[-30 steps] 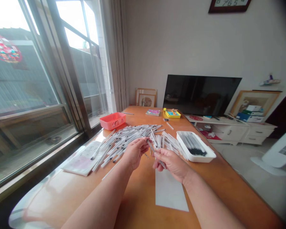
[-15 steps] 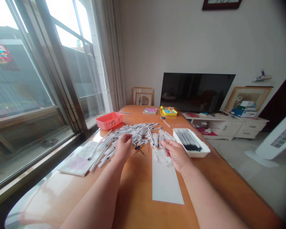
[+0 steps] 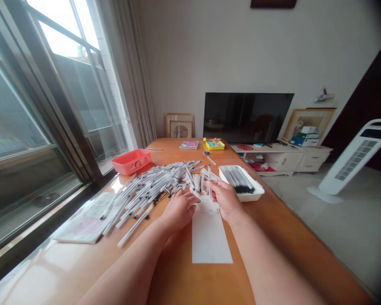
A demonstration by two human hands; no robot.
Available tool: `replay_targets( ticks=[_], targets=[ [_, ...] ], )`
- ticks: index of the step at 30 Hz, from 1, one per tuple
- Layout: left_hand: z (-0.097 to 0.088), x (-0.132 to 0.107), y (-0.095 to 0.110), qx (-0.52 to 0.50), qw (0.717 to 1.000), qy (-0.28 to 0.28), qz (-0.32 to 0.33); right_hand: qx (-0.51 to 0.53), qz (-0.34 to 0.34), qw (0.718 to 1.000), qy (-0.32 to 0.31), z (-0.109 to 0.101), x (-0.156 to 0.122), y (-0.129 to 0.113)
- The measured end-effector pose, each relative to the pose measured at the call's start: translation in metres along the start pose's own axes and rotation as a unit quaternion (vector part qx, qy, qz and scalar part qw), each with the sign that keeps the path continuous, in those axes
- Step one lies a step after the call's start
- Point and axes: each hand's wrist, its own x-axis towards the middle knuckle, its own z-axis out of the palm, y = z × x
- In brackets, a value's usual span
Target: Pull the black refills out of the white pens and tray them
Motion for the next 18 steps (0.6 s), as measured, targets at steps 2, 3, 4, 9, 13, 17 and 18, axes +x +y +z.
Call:
replay_targets(
  ticks=[2,3,4,9,13,17,18],
  targets=[
    [0.0008,0.0006,0.0006,0.008,1.000,-0.022,0.008,0.003,0.003,1.000,0.006,0.0006,-0.0005,-0.0016],
    [0.0009,0.0010,0.0006,0.014,0.999,-0.028,0.008,0.003,0.004,1.000,0.005,0.0010,-0.0012,-0.0025],
    [0.0009,0.0017,0.0006,0.019,0.999,-0.033,0.005,0.003,0.003,1.000,0.002,0.0015,-0.0021,-0.0035],
    [-0.0016,0.0051,0.0043,0.036,0.998,-0.040,-0.012,0.007,0.001,1.000,-0.021,0.0045,-0.0071,-0.0068],
    [-0.0028,0.0065,0.0077,0.022,0.999,-0.038,-0.006,0.004,-0.006,1.000,-0.024,0.0047,-0.0084,-0.0070],
    [0.0005,0.0074,0.0047,-0.024,0.999,0.007,-0.037,0.017,-0.012,0.999,-0.030,0.0032,-0.0091,-0.0081],
    [0.0013,0.0078,0.0035,-0.048,0.997,0.028,-0.051,0.019,-0.014,0.999,-0.031,0.0029,-0.0093,-0.0085]
  ],
)
